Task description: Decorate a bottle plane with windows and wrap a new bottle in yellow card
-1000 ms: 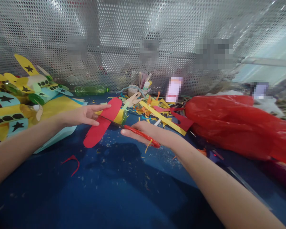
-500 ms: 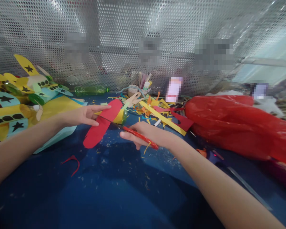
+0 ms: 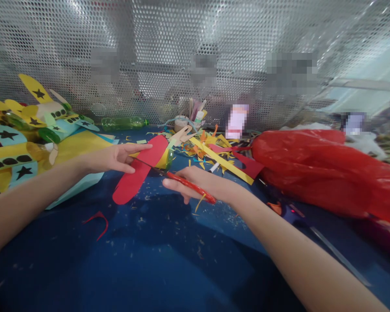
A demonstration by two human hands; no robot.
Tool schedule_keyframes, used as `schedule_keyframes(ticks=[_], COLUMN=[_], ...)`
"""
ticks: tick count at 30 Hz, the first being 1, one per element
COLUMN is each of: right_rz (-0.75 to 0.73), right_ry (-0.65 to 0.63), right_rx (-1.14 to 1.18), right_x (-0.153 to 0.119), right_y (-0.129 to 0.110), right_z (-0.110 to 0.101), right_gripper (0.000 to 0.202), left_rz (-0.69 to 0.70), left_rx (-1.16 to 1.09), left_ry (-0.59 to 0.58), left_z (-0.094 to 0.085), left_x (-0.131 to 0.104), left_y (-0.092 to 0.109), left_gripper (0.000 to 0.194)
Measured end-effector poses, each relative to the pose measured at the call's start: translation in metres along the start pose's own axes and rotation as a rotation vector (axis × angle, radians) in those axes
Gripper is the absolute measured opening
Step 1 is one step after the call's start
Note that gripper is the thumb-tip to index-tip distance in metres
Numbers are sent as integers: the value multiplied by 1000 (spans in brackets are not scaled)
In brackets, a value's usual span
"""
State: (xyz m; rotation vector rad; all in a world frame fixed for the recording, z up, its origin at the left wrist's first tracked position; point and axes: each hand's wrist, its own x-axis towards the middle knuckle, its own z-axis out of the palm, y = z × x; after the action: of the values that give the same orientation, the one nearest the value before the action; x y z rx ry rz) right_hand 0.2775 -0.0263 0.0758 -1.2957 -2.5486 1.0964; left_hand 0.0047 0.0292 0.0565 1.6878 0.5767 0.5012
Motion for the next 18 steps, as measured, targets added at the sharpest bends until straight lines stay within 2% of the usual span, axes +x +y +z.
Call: schedule_keyframes(ticks=[13, 18], right_rz=[-27, 32], right_ry=[-7, 21], right_rx=[19, 75], right_x=[1, 5], right_y=[-1, 4], right_z=[1, 4], right_gripper=[64, 61], left_rz=[-5, -25], left_rx=[-21, -27], left_ry=[-8, -9], left_z=[1, -1], left_x=[-2, -2], left_y=[3, 2], left_gripper=[72, 74])
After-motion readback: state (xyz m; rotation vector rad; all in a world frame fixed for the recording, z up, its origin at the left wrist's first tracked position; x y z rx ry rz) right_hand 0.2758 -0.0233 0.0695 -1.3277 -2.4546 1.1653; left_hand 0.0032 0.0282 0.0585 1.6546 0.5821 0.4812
